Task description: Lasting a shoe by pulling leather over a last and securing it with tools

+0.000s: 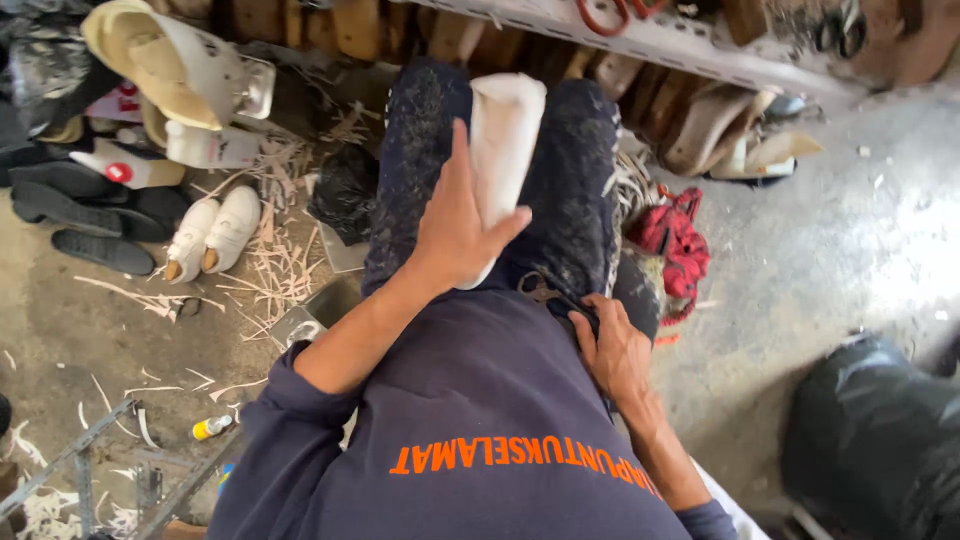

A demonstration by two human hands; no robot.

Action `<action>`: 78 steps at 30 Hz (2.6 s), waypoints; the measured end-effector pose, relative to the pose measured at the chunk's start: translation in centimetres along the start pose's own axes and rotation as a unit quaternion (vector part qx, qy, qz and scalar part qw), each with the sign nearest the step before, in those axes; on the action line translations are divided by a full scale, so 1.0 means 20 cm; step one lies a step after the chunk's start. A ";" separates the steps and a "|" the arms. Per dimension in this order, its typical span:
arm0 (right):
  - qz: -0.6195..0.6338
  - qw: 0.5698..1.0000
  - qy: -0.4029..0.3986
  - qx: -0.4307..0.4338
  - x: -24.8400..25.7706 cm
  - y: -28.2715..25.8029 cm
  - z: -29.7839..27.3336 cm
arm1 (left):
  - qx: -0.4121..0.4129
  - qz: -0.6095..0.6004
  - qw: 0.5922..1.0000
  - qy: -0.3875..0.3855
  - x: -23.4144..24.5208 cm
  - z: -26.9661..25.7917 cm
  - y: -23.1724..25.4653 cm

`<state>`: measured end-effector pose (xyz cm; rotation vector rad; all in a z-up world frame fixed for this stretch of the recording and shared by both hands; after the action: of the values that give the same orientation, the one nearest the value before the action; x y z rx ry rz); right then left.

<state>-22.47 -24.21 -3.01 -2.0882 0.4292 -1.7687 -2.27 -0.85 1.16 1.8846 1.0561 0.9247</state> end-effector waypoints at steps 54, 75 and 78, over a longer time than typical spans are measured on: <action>-0.230 0.917 -0.204 0.254 0.76 0.01 0.70 | -0.139 0.124 0.983 -0.005 -0.22 0.12 -0.02; -0.174 0.928 -0.308 0.117 0.71 -0.02 0.63 | -0.188 0.150 0.970 0.032 -0.19 0.20 -0.02; -0.034 0.950 -0.300 0.080 0.67 0.02 0.62 | -0.053 0.007 0.993 -0.102 -0.10 0.29 0.05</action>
<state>-8.07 -29.55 6.70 -2.3912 0.0388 -1.0636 2.33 -4.55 -0.95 1.8558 0.8564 0.7631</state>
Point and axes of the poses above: each hand's wrist, its own z-axis towards the middle knuckle, its own x-axis out of the back of the hand, y = z × x, the point moved 1 cm from there along z, towards the middle knuckle, and after that the axes turned 11 degrees about x, right-handed, at the moved point
